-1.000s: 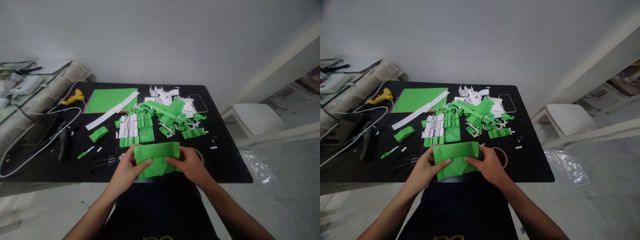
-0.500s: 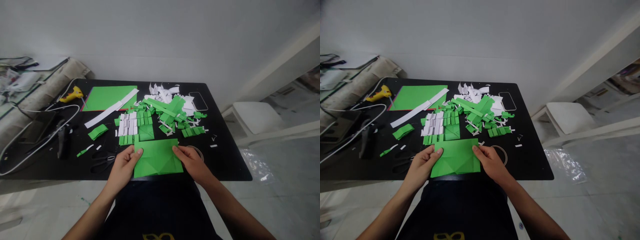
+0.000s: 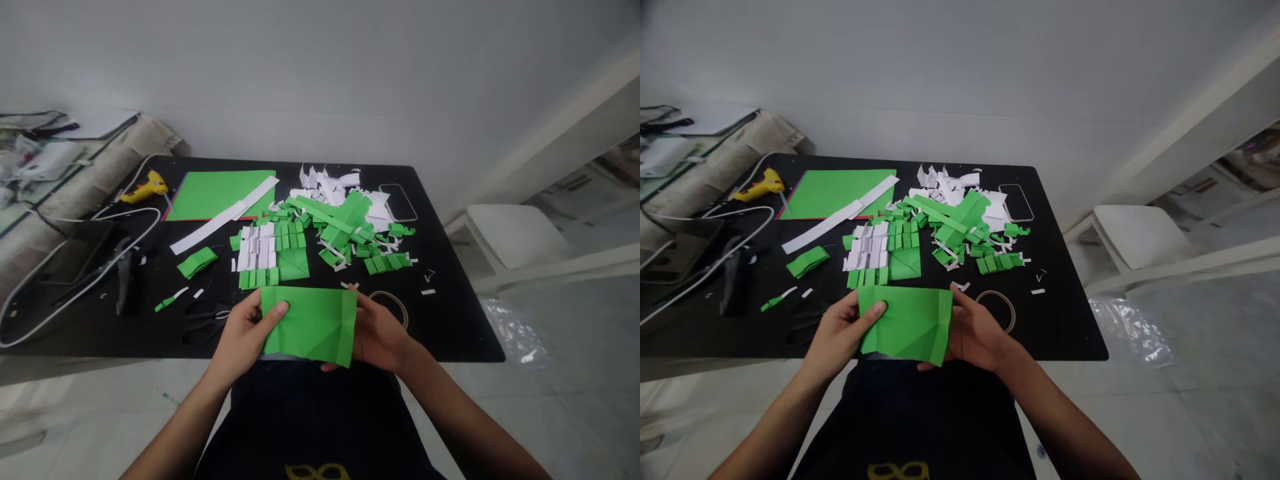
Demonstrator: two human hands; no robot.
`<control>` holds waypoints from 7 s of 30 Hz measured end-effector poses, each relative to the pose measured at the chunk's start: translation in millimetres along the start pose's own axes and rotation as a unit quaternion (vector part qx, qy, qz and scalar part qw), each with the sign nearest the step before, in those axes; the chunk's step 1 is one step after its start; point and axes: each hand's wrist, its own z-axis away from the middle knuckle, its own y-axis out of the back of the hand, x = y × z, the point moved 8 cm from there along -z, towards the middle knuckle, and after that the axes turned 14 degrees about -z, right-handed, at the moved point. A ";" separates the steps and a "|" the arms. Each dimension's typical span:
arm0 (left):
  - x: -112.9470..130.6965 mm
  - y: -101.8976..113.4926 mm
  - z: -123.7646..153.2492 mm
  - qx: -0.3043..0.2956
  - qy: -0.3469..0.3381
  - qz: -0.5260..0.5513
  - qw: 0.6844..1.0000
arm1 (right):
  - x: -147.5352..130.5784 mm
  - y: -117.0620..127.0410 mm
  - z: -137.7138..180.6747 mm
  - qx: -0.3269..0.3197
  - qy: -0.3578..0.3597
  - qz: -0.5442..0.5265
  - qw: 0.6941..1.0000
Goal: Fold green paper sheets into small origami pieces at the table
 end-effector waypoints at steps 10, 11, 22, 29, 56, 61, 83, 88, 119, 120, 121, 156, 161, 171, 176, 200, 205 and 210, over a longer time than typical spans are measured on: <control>9.4 2.8 -2.6 0.014 -0.028 -0.096 0.995 | -17.1 9.0 6.7 0.055 0.111 0.092 0.988; 10.8 2.0 -3.0 0.012 -0.034 -0.104 0.994 | -18.7 8.7 7.4 0.059 0.118 0.118 0.984; -4.0 -23.1 3.2 -0.049 -0.032 -0.004 0.998 | -25.2 11.0 10.7 0.053 0.154 0.149 0.975; -24.0 -49.0 16.7 -0.117 0.059 0.136 0.982 | -35.7 -4.7 29.9 -0.011 0.195 0.201 0.960; 41.5 55.8 -18.5 0.170 -0.158 -0.464 0.855 | -93.3 17.8 73.6 0.310 0.391 0.591 0.634; 27.0 55.6 -31.9 0.085 -0.163 -0.550 0.815 | -85.8 -32.8 41.4 0.242 0.429 0.697 0.521; 27.1 67.7 -36.2 0.080 -0.173 -0.494 0.848 | -59.5 -94.2 -99.5 0.082 0.272 0.862 0.419; 33.0 67.3 -35.3 0.071 -0.183 -0.485 0.852 | -82.5 -96.5 -91.7 0.076 0.316 0.772 0.547; 68.1 66.6 -37.2 0.179 -0.206 -0.420 0.866 | -117.8 -82.4 -68.0 0.103 0.330 0.616 0.708; 63.6 66.9 -36.8 0.180 -0.196 -0.416 0.869 | -115.4 -80.0 -67.4 0.105 0.326 0.625 0.702; 58.6 66.9 -36.6 0.179 -0.188 -0.412 0.873 | -112.6 -78.2 -66.9 0.105 0.322 0.635 0.694; 24.8 57.5 -36.6 0.131 -0.157 -0.411 0.889 | -72.6 -86.9 -59.7 0.026 0.359 0.784 0.506; 20.0 56.8 -39.8 0.158 -0.151 -0.452 0.865 | -63.5 -86.8 -68.1 0.026 0.353 0.816 0.457; 34.2 58.2 -50.9 0.094 -0.164 -0.508 0.840 | -52.3 -87.6 -82.0 0.068 0.292 0.844 0.444; 23.8 58.0 -58.2 0.033 -0.163 -0.513 0.842 | -49.8 -88.5 -79.2 0.072 0.295 0.844 0.442; 37.6 63.4 -62.2 0.059 -0.151 -0.513 0.843 | -23.7 -93.5 -34.7 0.001 0.340 0.849 0.405; 37.5 64.2 -62.0 0.058 -0.151 -0.510 0.845 | -25.7 -92.1 -35.2 0.020 0.346 0.848 0.402; 38.8 65.4 -60.2 0.066 -0.155 -0.502 0.848 | -23.8 -95.0 -40.3 0.016 0.326 0.861 0.391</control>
